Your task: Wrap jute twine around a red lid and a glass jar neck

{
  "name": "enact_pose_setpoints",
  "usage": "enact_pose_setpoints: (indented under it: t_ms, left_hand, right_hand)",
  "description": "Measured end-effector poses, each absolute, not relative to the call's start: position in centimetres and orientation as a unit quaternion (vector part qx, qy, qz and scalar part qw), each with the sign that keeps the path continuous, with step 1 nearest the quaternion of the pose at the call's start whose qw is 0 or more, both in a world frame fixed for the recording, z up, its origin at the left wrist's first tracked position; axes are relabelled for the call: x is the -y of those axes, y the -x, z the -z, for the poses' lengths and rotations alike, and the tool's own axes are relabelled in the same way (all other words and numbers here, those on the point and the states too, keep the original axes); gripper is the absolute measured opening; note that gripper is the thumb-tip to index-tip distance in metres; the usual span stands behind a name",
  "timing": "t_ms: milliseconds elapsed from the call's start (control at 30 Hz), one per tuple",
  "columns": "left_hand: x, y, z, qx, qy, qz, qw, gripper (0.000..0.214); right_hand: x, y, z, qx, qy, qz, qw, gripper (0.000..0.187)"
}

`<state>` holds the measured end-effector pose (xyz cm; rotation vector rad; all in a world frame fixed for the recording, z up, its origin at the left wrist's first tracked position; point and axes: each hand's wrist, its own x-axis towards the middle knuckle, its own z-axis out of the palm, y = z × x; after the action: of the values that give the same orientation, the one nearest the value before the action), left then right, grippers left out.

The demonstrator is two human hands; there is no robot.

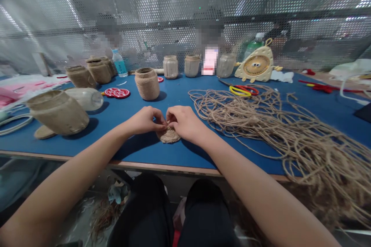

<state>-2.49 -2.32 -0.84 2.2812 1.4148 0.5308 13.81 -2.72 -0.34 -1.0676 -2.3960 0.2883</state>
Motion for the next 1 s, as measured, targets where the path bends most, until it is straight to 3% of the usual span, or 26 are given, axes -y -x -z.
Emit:
enact_pose_setpoints:
  t_ms: [333, 633, 1000]
  left_hand:
    - [2.0, 3.1, 0.5, -0.488, -0.822, -0.219, 0.196, 0.015]
    - [2.0, 3.7, 0.3, -0.492, -0.829, -0.155, 0.214, 0.035]
    - [2.1, 3.6, 0.2, -0.494, -0.817, -0.212, 0.209, 0.029]
  right_hand:
    - [2.6, -13.7, 0.1, 0.877, 0.413, -0.073, 0.236, 0.011]
    - [2.8, -13.8, 0.0, 0.871, 0.436, -0.074, 0.215, 0.017]
    - [3.1, -14.4, 0.2, 0.895, 0.388, -0.079, 0.203, 0.028]
